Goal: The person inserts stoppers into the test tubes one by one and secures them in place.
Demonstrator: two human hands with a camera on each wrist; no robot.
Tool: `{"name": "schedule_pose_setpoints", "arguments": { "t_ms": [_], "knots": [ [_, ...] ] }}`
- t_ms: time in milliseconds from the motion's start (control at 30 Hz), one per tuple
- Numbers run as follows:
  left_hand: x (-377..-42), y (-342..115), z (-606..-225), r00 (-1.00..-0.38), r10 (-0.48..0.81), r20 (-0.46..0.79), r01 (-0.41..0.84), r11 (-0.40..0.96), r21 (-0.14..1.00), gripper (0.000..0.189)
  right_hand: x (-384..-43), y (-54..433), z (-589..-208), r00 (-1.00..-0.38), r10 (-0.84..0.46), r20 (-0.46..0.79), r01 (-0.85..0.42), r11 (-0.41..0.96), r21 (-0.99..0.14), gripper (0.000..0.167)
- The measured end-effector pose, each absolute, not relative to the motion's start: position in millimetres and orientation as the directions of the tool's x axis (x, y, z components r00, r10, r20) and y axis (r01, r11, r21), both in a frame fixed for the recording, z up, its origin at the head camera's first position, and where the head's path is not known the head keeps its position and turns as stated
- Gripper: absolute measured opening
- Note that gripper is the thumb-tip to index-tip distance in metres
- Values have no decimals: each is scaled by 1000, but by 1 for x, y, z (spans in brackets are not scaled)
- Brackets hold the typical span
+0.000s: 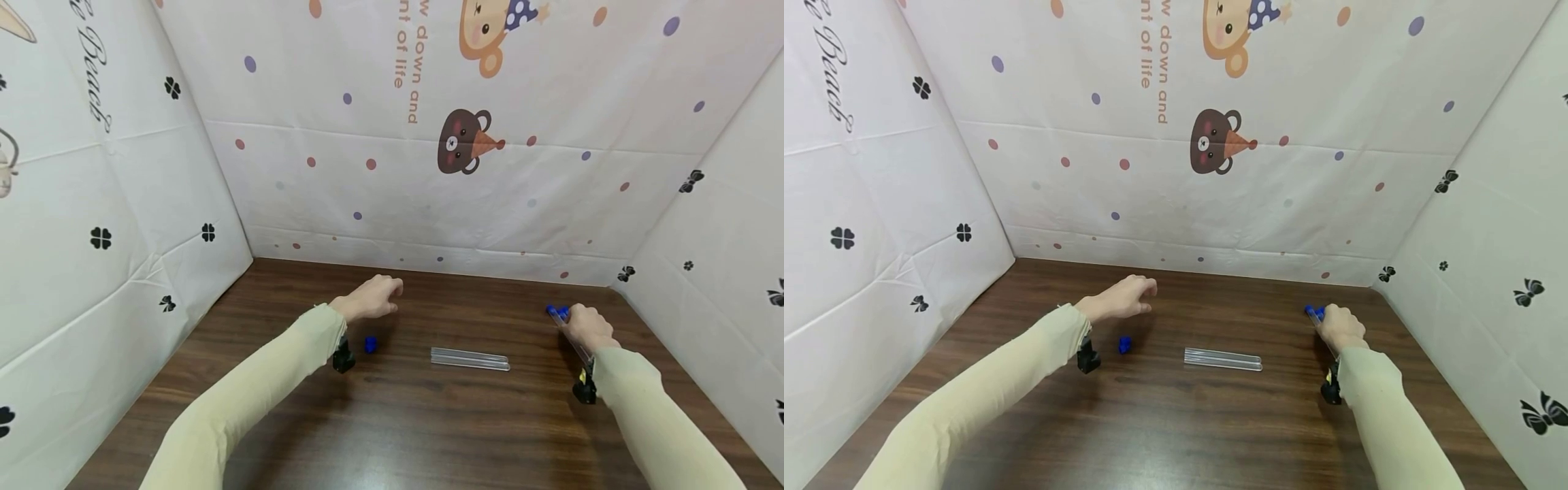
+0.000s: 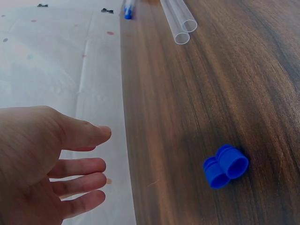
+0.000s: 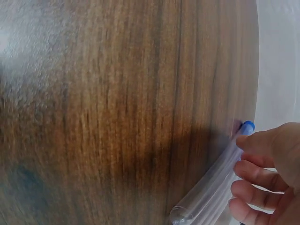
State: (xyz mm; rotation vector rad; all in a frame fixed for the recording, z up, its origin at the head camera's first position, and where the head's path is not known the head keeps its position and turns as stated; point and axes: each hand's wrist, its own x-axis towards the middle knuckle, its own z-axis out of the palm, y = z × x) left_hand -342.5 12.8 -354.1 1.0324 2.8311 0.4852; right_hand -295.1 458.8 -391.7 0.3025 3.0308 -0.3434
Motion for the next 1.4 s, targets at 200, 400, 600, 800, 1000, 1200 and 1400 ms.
{"name": "schedule_pose_setpoints", "arguments": {
  "t_ms": [200, 400, 600, 800, 1000, 1200, 1400],
  "knots": [
    [-342, 13, -354, -770, 638, 23, 608, 723, 326, 23, -295, 457, -389, -981, 177, -75, 190, 954, -231, 38],
    [-340, 12, -353, -778, 629, 8, 596, 733, 327, 23, -296, 448, -381, -991, 136, -15, 135, 953, -270, 33],
    [-341, 12, -354, -776, 631, 10, 602, 735, 312, 23, -303, 431, -375, -996, 30, 87, 2, 950, -311, 33],
    [-342, 12, -356, -774, 633, 8, 603, 735, 310, 23, -308, 406, -365, -984, -112, 135, -155, 918, -365, 38],
    [-343, 13, -357, -771, 636, 3, 607, 734, 304, 25, -308, 382, -356, -969, -226, 96, -245, 898, -365, 36],
    [-342, 13, -355, -771, 637, -3, 606, 734, 308, 25, -308, 359, -356, -938, -338, 76, -343, 872, -350, 27],
    [-343, 13, -355, -770, 638, -8, 604, 733, 312, 23, -304, 337, -359, -892, -450, 51, -437, 826, -356, 24]
  ]
}}
